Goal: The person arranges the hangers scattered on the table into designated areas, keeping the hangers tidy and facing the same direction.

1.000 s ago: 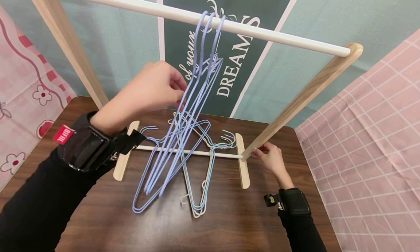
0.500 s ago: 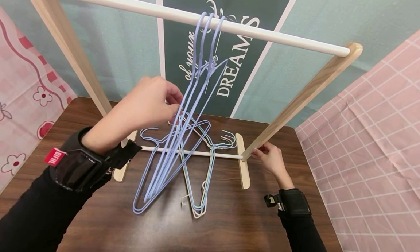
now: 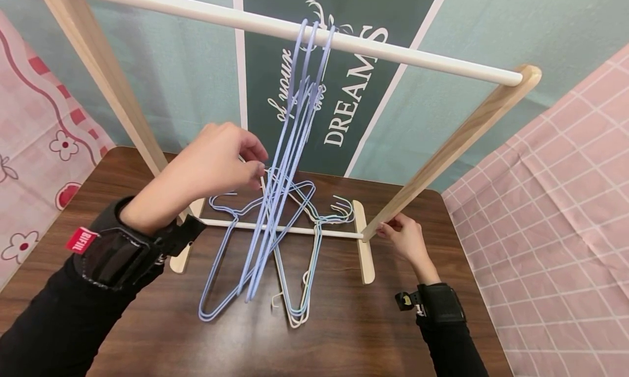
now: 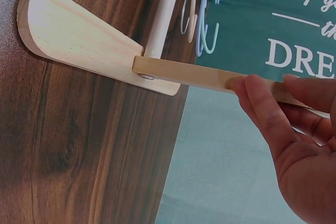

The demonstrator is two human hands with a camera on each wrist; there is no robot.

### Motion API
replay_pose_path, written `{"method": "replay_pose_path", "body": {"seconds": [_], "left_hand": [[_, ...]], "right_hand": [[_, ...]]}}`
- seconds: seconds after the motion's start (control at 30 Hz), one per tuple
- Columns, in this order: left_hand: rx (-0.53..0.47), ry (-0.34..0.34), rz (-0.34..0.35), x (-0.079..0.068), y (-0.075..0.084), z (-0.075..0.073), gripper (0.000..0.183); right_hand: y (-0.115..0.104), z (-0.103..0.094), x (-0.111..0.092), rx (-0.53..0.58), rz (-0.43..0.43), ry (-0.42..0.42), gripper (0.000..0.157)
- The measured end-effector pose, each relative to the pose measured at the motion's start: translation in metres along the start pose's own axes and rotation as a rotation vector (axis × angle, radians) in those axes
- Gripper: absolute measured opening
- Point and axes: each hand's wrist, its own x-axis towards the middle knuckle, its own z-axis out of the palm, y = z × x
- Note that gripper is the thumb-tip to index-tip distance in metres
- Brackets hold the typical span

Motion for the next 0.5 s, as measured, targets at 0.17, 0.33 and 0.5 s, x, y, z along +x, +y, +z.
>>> {"method": "replay_pose_path", "body": {"seconds": [0.17, 0.33, 0.5], "left_hand": [[0.003, -0.021, -0.016, 0.002, -0.009, 0.001, 0.017], [0.014, -0.044, -0.027, 0.004, -0.023, 0.006, 0.016], [0.019, -0.049, -0.032, 0.005, -0.039, 0.015, 0.02]], "right_hand": [[0.0, 0.0, 0.0, -0.018, -0.004, 0.007, 0.017], [0.0, 0.0, 0.0, -0.004, 0.0, 0.008, 0.016], [-0.001, 0.0, 0.0, 0.005, 0.007, 0.007, 0.016]]}}
